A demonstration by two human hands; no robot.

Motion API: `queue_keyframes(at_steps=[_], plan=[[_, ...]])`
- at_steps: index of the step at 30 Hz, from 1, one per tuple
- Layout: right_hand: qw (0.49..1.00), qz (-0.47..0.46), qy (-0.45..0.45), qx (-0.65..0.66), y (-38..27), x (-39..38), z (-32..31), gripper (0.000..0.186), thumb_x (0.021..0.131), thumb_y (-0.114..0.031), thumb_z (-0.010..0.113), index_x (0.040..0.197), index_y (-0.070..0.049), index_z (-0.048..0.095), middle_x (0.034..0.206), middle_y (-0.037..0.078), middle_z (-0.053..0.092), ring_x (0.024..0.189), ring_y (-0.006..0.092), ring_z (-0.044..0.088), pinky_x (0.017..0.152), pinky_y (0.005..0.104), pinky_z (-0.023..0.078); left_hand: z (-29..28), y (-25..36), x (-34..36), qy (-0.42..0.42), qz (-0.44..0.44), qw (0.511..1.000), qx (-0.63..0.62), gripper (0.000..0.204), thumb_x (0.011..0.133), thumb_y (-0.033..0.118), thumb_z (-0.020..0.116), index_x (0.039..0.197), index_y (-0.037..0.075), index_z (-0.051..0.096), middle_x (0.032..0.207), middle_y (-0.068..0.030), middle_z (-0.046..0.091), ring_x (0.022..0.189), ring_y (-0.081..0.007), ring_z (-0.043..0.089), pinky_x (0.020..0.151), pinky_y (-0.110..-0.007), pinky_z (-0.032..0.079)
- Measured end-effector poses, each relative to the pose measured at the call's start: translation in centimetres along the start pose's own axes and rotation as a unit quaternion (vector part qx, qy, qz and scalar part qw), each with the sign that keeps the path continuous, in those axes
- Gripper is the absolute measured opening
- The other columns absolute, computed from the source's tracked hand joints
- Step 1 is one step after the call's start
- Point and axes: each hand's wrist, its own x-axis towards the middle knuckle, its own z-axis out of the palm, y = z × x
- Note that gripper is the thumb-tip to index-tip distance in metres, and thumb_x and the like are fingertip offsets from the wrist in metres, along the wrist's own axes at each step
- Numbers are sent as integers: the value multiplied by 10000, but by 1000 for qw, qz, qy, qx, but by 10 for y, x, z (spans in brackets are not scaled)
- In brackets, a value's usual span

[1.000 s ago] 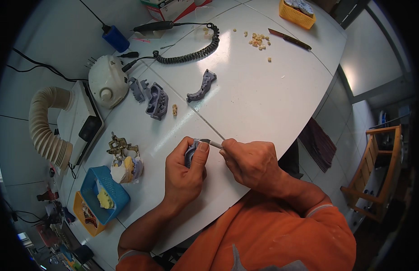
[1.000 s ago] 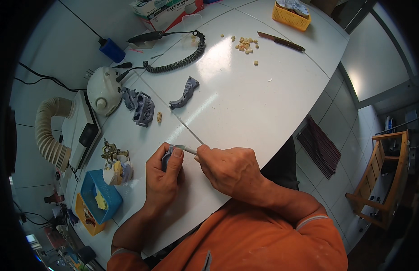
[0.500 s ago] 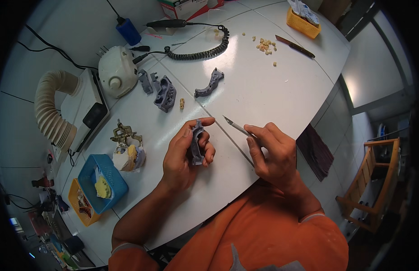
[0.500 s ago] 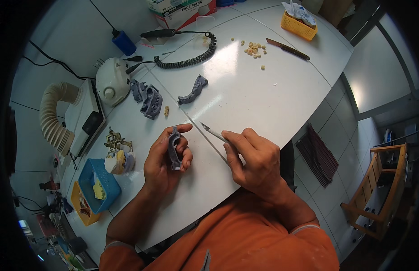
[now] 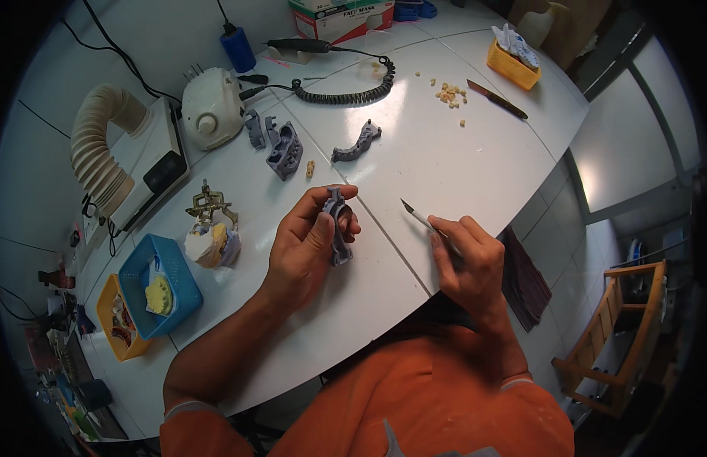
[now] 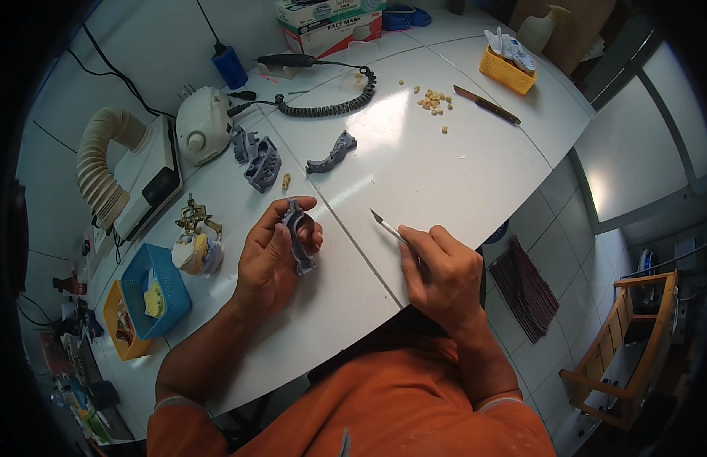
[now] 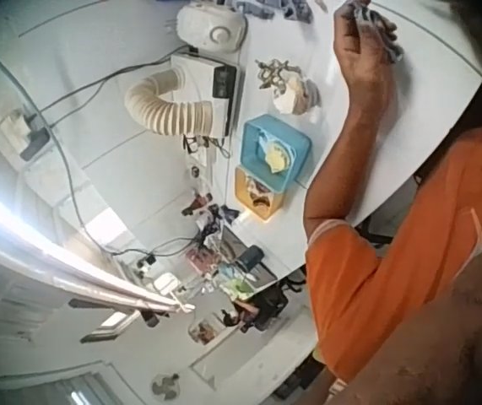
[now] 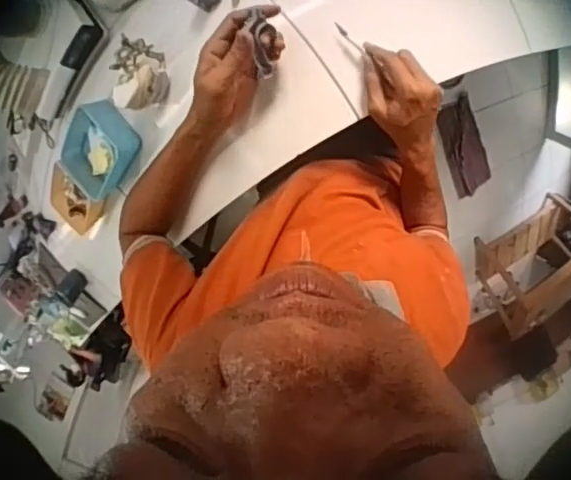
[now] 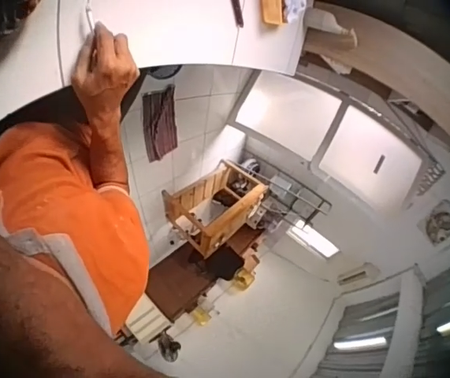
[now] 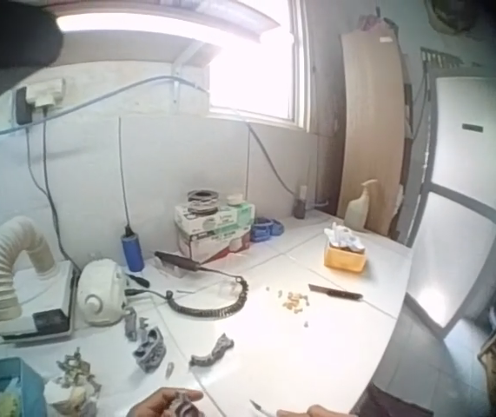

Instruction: Manually detailing and trimming a dental arch model using a carving tool.

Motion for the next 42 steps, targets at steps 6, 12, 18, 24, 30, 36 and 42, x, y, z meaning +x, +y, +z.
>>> queue_keyframes(at_steps=[6, 12, 18, 24, 30, 36, 42], plan=[[990, 46, 73, 115, 11, -12, 1, 126, 1052, -53, 694, 1150, 16, 736, 781, 94, 678, 575, 180, 631, 525, 322, 471, -9, -3, 8, -23, 60, 998, 21, 595, 1034, 309, 820, 1503, 45, 568, 1146, -47, 654, 1124, -176, 620, 1025, -358, 512], [960, 117, 30, 251, 12, -4, 0, 86, 1109, -44, 610, 1141, 3, 545, 766, 69, 633, 636, 116, 597, 598, 285, 480, -6, -2, 6, 5, 44, 999, 16, 607, 981, 160, 867, 1490, 62, 550, 1238, -74, 696, 1154, -239, 738, 1071, -449, 616], [892, 84, -122, 426, 11, 93, -7, 143, 1080, -109, 668, 1133, -25, 566, 878, 26, 621, 815, 90, 592, 759, 267, 497, -11, 1, 11, 65, 98, 992, 44, 545, 974, 113, 862, 1427, 81, 560, 1263, -88, 677, 1200, -282, 753, 1104, -451, 622], [864, 54, -391, 313, 3, 193, 30, 692, 969, -655, 764, 1084, 27, 750, 782, 89, 688, 706, 163, 645, 625, 336, 510, -15, 10, 14, 158, 168, 963, 137, 352, 976, -66, 795, 1204, 78, 568, 1248, -95, 664, 1093, -192, 749, 888, -328, 647], [862, -96, -343, 360, -1, 194, 54, 416, 930, -341, 910, 1130, -24, 731, 680, 7, 635, 638, 92, 598, 593, 293, 467, -26, 5, 18, 184, 190, 953, 150, 335, 980, -93, 787, 1184, 56, 567, 1285, -113, 632, 1177, -152, 656, 990, -309, 607], [904, -171, -262, 290, 11, 172, 62, 421, 840, -268, 988, 1077, -36, 729, 767, 30, 668, 640, 132, 650, 563, 292, 487, -27, 3, 16, 114, 207, 929, 283, 341, 961, -55, 832, 1210, 15, 610, 1331, -136, 616, 1244, -165, 646, 991, -303, 604], [910, -197, -220, 291, 13, 173, 63, 415, 794, -230, 1012, 1039, -47, 731, 817, 49, 690, 636, 149, 647, 561, 316, 508, -28, 6, 13, 64, 196, 953, 221, 379, 969, -22, 832, 1285, -11, 623, 1357, -172, 611, 1207, -173, 671, 987, -297, 605]])
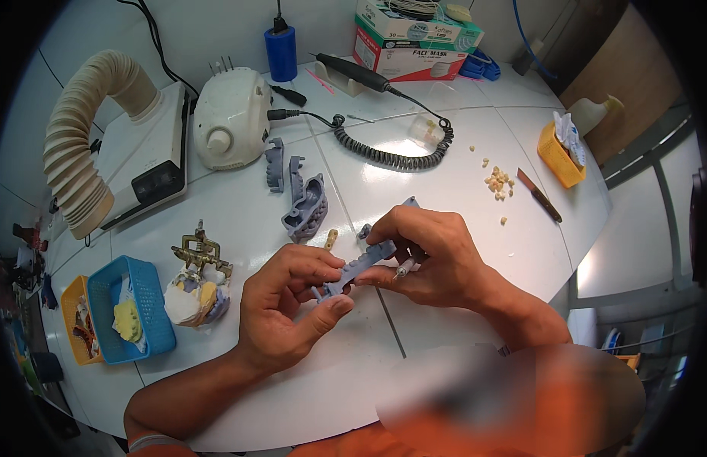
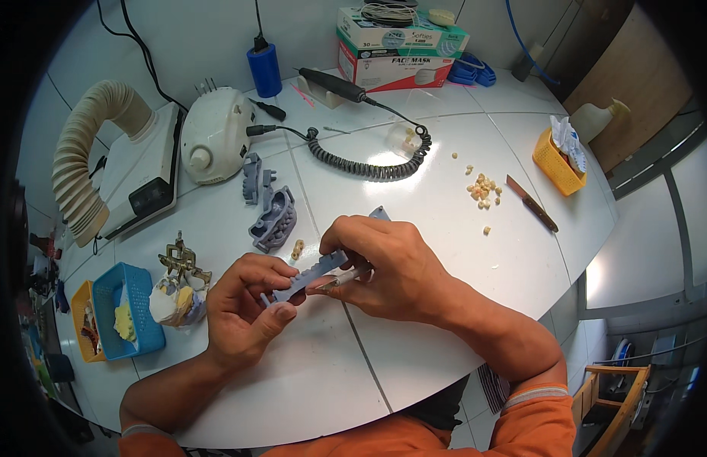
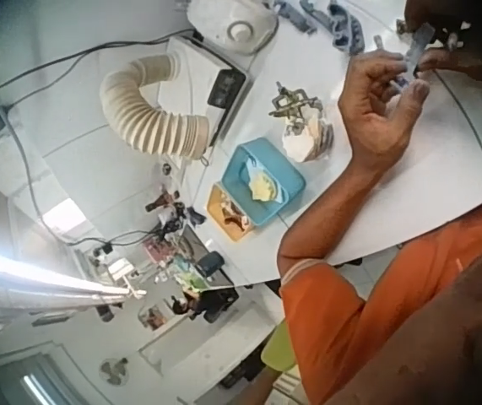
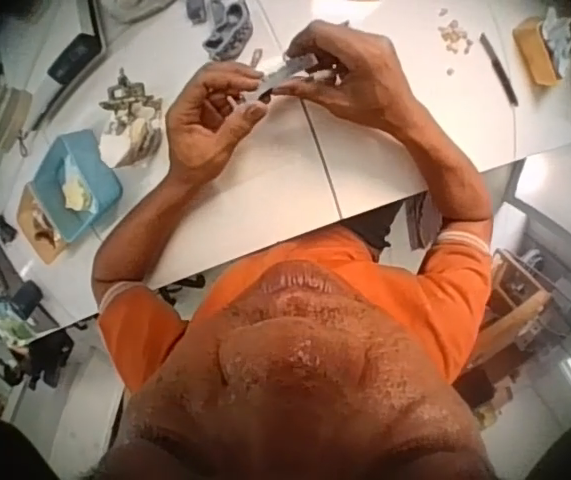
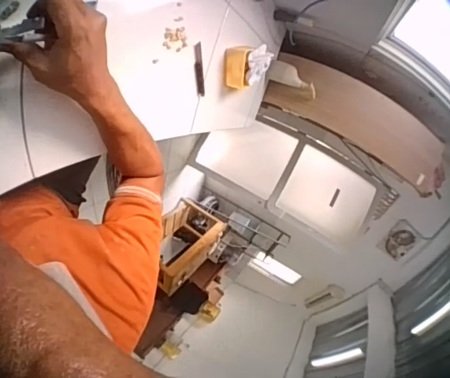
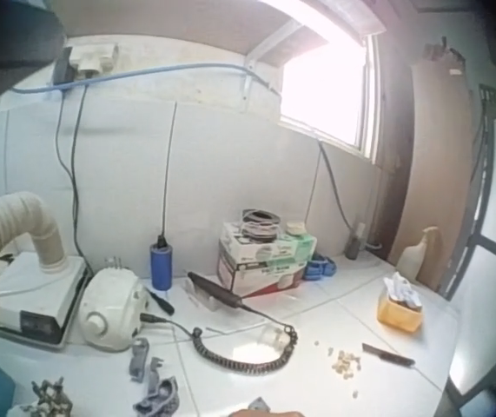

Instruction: Manually detailing and trimming a dental arch model using a carving tool.

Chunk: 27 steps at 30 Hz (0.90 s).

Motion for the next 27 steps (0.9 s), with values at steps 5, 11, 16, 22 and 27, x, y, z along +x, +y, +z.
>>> queue_keyframes(at_steps=[5, 11, 16, 22, 27], plan=[[999, -20, -17, -21, 3, -1, -2, 290, 878, -31, 887, 1076, -19, 676, 974, 121, 727, 765, 272, 731, 642, 382, 566, 3, 3, -1, 22, -25, 999, -19, 348, 985, -33, 806, 1279, -21, 619, 1375, -180, 604, 1202, -180, 682, 998, -297, 606], [998, -47, -35, -15, 11, 2, -9, 388, 863, -35, 905, 1192, -21, 701, 955, 112, 734, 753, 254, 715, 667, 365, 562, 5, 4, -1, 43, -31, 999, -14, 351, 990, -65, 782, 1289, -20, 602, 1388, -177, 589, 1224, -191, 684, 1005, -296, 606], [986, 131, 101, -25, 9, 9, -37, 390, 1011, -252, 837, 1264, 1, 682, 823, 53, 696, 711, 131, 626, 647, 330, 497, 7, 8, 2, 91, -64, 994, -4, 363, 978, -117, 759, 1276, -14, 580, 1434, -161, 532, 1268, -207, 684, 1040, -310, 618], [966, 193, 155, -71, 34, 8, -50, 223, 1119, -200, 638, 1189, 11, 661, 958, 157, 709, 879, 316, 684, 807, 444, 540, 9, 8, 0, 10, -60, 996, 69, 382, 940, -123, 781, 1255, -8, 599, 1370, -157, 627, 1230, -189, 687, 1061, -320, 581], [960, 220, 64, -163, 36, 5, -47, 156, 991, -17, 744, 1138, 2, 794, 1004, 175, 701, 982, 356, 701, 914, 469, 564, 7, 14, -1, -31, -101, 977, 183, 361, 906, -81, 837, 1207, -4, 653, 1280, -155, 737, 1195, -169, 706, 1027, -297, 562]])
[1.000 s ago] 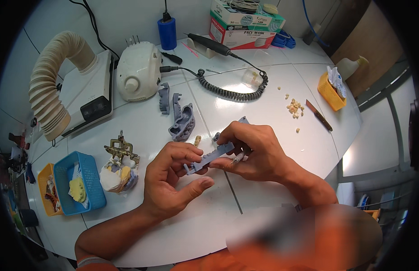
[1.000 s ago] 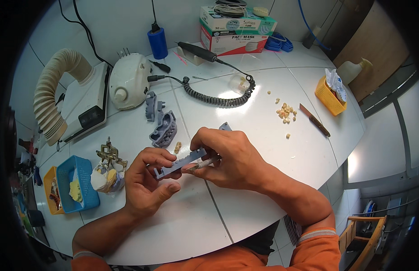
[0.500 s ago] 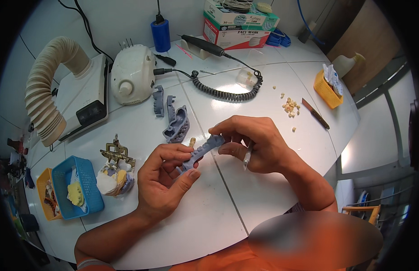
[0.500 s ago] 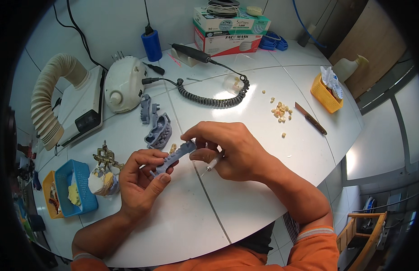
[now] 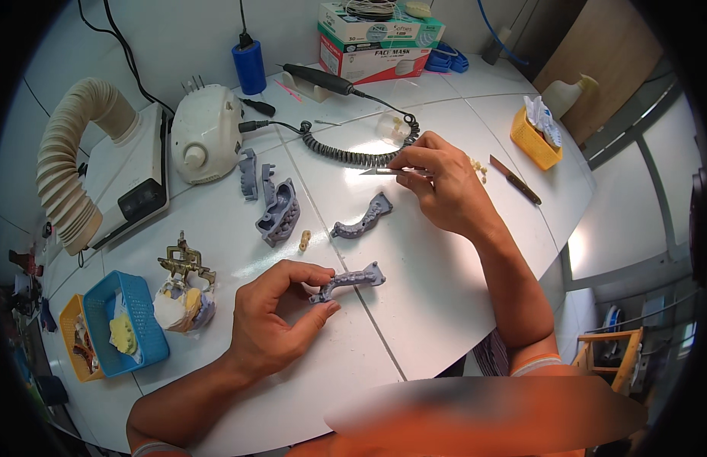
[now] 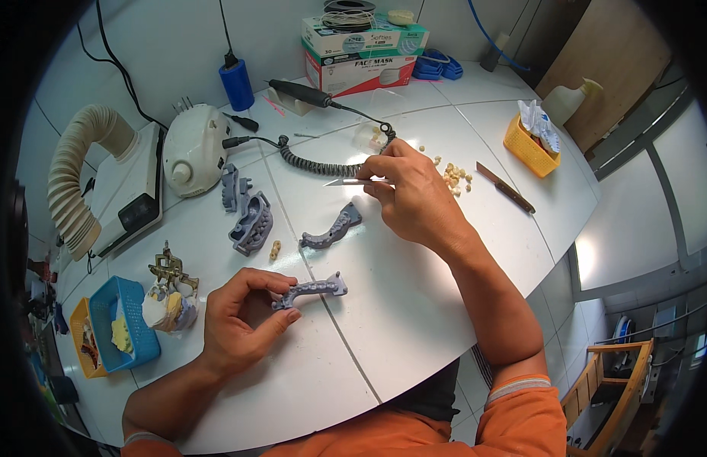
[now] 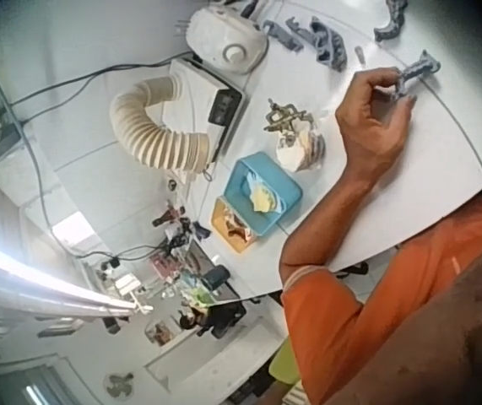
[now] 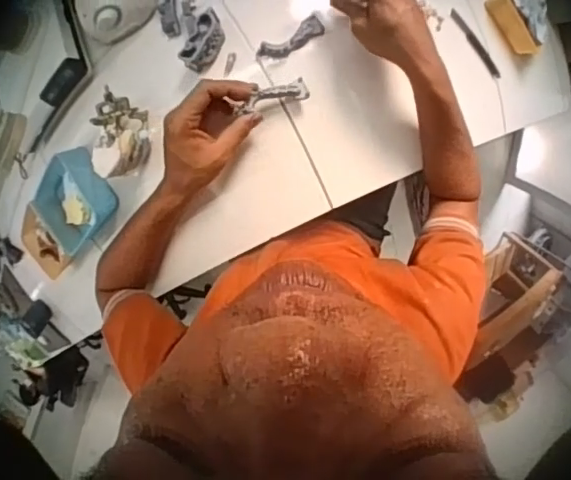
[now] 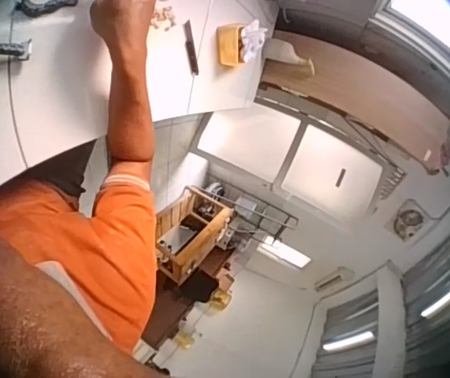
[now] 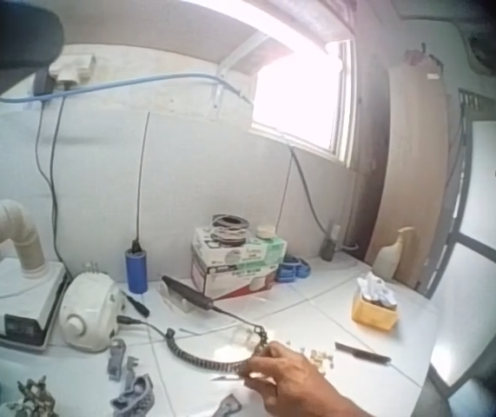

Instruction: Manually detailing and trimming a dental arch model using a carving tool.

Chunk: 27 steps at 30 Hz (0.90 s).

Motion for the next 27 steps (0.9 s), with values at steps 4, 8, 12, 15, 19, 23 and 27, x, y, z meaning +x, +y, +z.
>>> queue_keyframes(at_steps=[4, 8, 12, 15, 19, 23, 27], plan=[[998, -43, -28, -30, 7, 4, 5, 165, 948, 14, 780, 1101, -3, 841, 1049, 171, 733, 1004, 331, 713, 920, 446, 573, 1, 6, 1, -13, -11, 998, 63, 367, 892, -38, 863, 1218, 1, 700, 1208, -132, 783, 1105, -145, 739, 988, -285, 574], [998, -33, -40, -29, 9, 7, 9, 153, 936, 15, 791, 1082, 4, 836, 1051, 159, 770, 1031, 310, 724, 931, 424, 580, 2, 8, 2, -6, -7, 997, 81, 397, 885, -42, 859, 1249, 7, 707, 1176, -122, 793, 1058, -150, 752, 961, -287, 589], [997, -58, -16, -55, 17, 7, 11, 184, 912, -14, 830, 1096, -7, 829, 1011, 147, 779, 1009, 309, 727, 916, 427, 580, 6, 6, 5, 22, 10, 998, 65, 407, 875, -59, 851, 1247, -1, 698, 1265, -139, 734, 1075, -170, 754, 972, -296, 608], [995, -97, 20, -5, 12, 5, 12, 225, 888, -55, 866, 1109, -38, 831, 1014, 123, 767, 1041, 304, 701, 927, 418, 569, 5, 6, 6, 34, 7, 998, 49, 385, 875, -65, 845, 1224, -8, 694, 1318, -146, 687, 1098, -177, 747, 984, -303, 617], [973, -204, -105, -24, -9, -1, -1, 267, 855, -153, 919, 1103, -85, 845, 1079, 68, 724, 1141, 284, 617, 1001, 399, 526, 2, 5, 4, 29, 6, 996, 87, 316, 876, -66, 844, 1152, -8, 701, 1321, -141, 674, 1124, -170, 734, 1000, -304, 619], [961, -249, -109, -59, 0, -5, 11, 273, 834, -178, 938, 1074, -81, 852, 1146, 89, 701, 1161, 286, 603, 1011, 406, 517, 2, 7, 4, 27, 19, 993, 109, 270, 884, -82, 830, 1112, -14, 704, 1327, -149, 660, 1149, -171, 727, 1013, -310, 622], [962, -243, -109, -63, 2, -4, 9, 305, 794, -146, 951, 1063, -92, 818, 1139, 57, 697, 1126, 268, 625, 969, 406, 533, 4, 6, 5, 31, 12, 998, 48, 242, 899, -118, 798, 1094, -19, 697, 1345, -167, 635, 1198, -189, 703, 1032, -327, 618]])
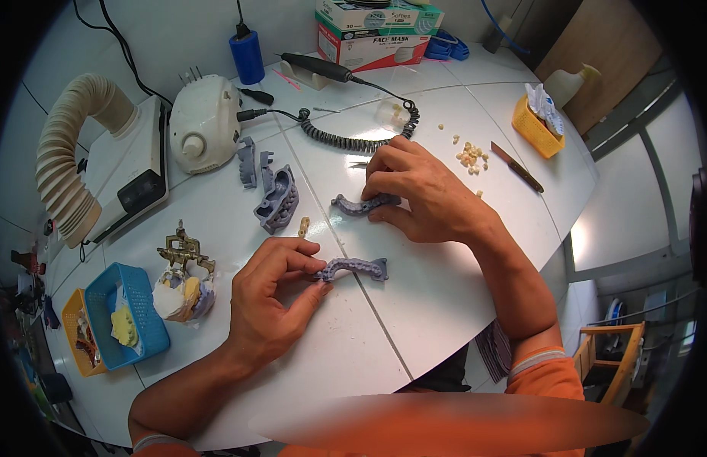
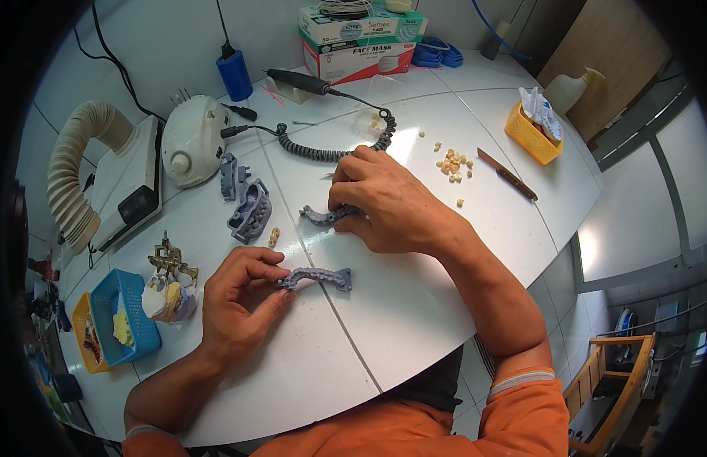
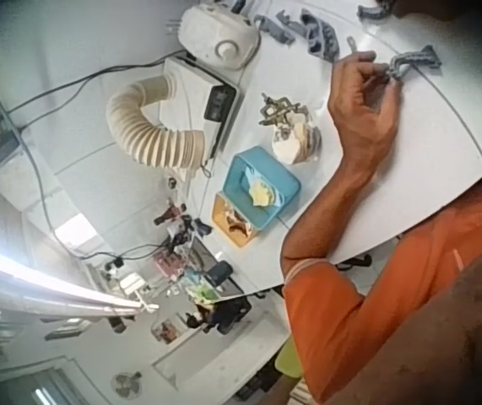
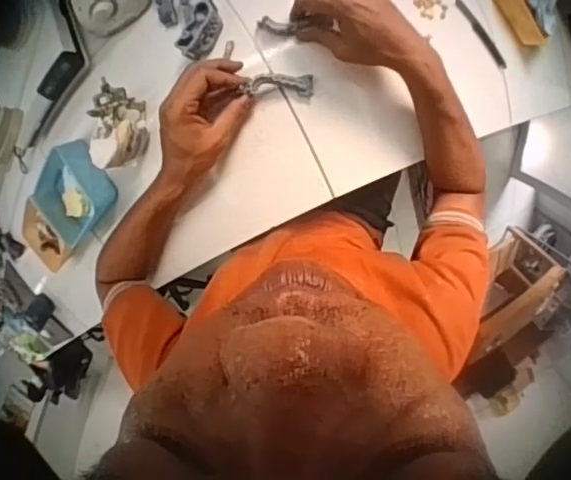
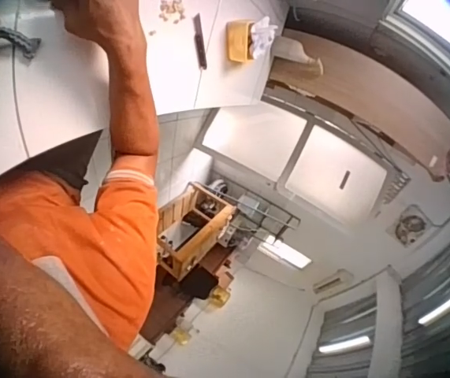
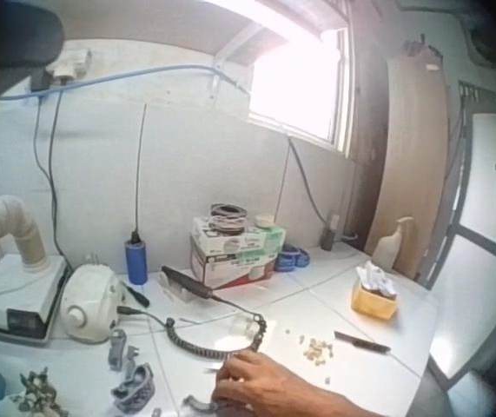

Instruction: Manually detailing and trimming a dental arch model using a carving tool.

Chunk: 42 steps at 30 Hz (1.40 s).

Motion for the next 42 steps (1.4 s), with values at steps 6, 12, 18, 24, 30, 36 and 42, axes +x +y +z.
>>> queue_keyframes(at_steps=[6, 12, 18, 24, 30, 36, 42], plan=[[993, -26, 96, 67, -5, 4, -4, 316, 823, -112, 922, 1043, -53, 703, 997, 84, 667, 982, 284, 633, 845, 410, 544, 2, -9, -5, 20, -19, 995, -95, 259, 933, -146, 757, 1103, 6, 635, 1375, -176, 627, 1273, -191, 653, 1107, -348, 565], [994, 0, 43, 105, -13, 3, -4, 287, 889, -124, 879, 1048, -58, 650, 1017, 109, 678, 1009, 322, 644, 879, 449, 525, 3, -7, -4, 25, -40, 990, -134, 260, 966, -134, 742, 1118, 19, 598, 1426, -200, 624, 1265, -175, 653, 1107, -338, 542], [993, -10, 48, 108, -13, 5, -2, 282, 892, -111, 873, 1062, -52, 655, 1016, 115, 691, 999, 316, 655, 860, 451, 531, 3, -11, -5, 36, -36, 988, -143, 270, 991, -104, 732, 1180, 4, 573, 1426, -209, 644, 1249, -186, 684, 1089, -327, 560], [980, 2, 93, 179, -13, 5, 0, 285, 904, -98, 862, 1097, -21, 668, 948, 144, 692, 893, 330, 683, 807, 439, 544, 2, -8, -3, 43, -42, 982, -181, 275, 1017, -95, 698, 1214, 2, 532, 1417, -211, 641, 1253, -203, 703, 1104, -328, 569], [983, -14, 93, 155, -13, 4, 0, 269, 905, -86, 862, 1089, -21, 677, 941, 149, 691, 901, 332, 691, 780, 442, 538, 3, -8, -3, 42, -42, 981, -184, 271, 1018, -94, 692, 1211, 0, 527, 1417, -211, 637, 1258, -205, 703, 1110, -327, 568], [983, -22, 91, 161, -15, 5, -1, 275, 876, -29, 861, 1072, -24, 668, 985, 143, 694, 925, 332, 694, 807, 435, 562, 3, -11, -4, 45, -40, 983, -176, 262, 1007, -74, 715, 1206, -18, 554, 1414, -217, 658, 1239, -186, 704, 1086, -313, 571], [982, -31, 96, 159, -15, 6, 0, 292, 859, 9, 853, 1065, -25, 649, 1003, 139, 693, 945, 331, 696, 825, 433, 573, 2, -12, -4, 45, -43, 983, -174, 267, 1005, -73, 718, 1212, -17, 558, 1411, -208, 656, 1238, -179, 698, 1086, -313, 570]])
